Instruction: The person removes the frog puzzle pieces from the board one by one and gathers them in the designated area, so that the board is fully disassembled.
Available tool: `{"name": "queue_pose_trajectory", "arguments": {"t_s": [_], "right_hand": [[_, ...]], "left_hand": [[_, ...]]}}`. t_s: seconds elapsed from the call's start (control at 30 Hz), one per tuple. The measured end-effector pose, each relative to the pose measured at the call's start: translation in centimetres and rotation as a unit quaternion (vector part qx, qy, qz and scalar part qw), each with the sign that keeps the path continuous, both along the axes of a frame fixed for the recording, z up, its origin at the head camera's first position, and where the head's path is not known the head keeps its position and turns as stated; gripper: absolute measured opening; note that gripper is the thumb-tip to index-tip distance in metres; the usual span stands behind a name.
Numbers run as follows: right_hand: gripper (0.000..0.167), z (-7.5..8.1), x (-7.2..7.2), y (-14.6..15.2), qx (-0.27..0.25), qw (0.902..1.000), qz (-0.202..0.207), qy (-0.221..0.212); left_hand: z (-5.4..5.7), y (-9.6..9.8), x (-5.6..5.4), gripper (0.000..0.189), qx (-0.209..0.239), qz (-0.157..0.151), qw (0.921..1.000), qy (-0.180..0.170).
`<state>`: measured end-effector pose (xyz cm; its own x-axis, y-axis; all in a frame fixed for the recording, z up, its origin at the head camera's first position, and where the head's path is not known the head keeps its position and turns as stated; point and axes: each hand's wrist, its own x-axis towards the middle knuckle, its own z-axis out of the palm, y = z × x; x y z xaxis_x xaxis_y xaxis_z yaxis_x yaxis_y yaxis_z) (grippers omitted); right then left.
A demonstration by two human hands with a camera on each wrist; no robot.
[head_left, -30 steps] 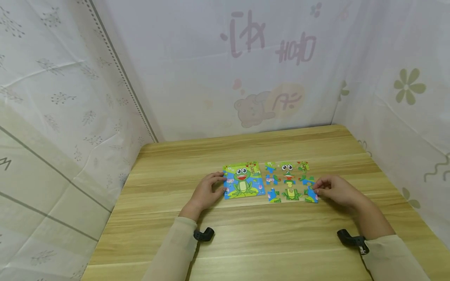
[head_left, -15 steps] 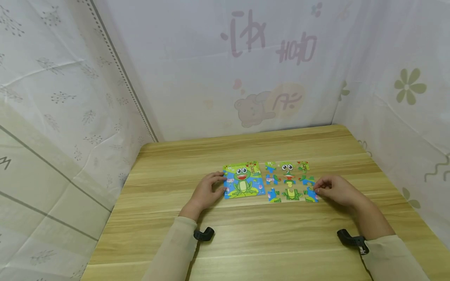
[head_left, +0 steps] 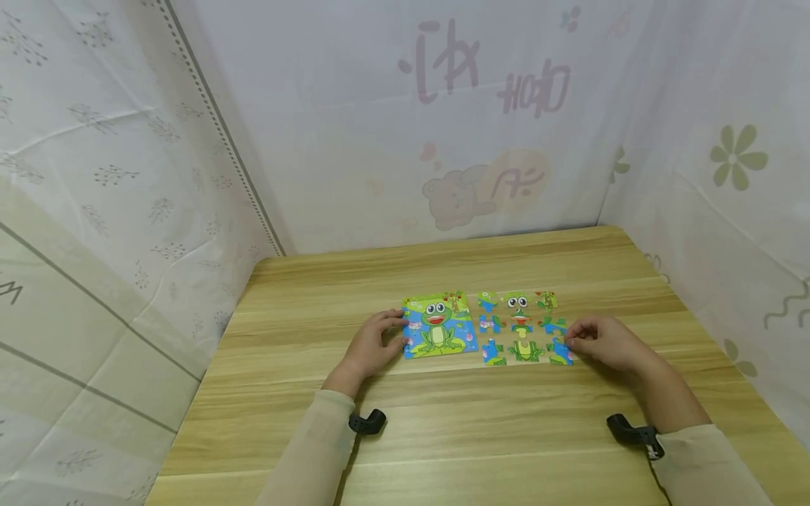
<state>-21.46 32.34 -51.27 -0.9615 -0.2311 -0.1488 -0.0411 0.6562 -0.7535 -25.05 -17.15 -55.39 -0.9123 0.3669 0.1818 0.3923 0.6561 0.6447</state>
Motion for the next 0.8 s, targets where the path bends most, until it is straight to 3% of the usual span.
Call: {"name": "queue_pose_trajectory", "arguments": {"t_s": [0.17,0.43,0.67,0.8], "right_hand": [[0.015,0.8,-0.2,-0.4,0.0,0.9999,-0.012,-0.001],[0.017,2.1,-1.6,-1.5,0.034,0.9963,-0.007,0.079],[0.019,3.0,-2.5,-2.9,0.041,0.9931,0.0,0.11],[0.017,3.0,-3.1,-3.9,0.044,0.9923,-0.001,0.116]], "left_hand": [[-0.2,0.2,-0.1,0.038,0.001,-0.002,1.0,0.002],[-0.2,0.2,0.0,0.036,0.01,0.001,0.9999,-0.006],[-0.4,0.0,0.2,0.035,0.065,0.008,0.9974,-0.032],[-0.3,-0.3,0.1,0.035,0.088,0.02,0.9956,-0.028]]}}
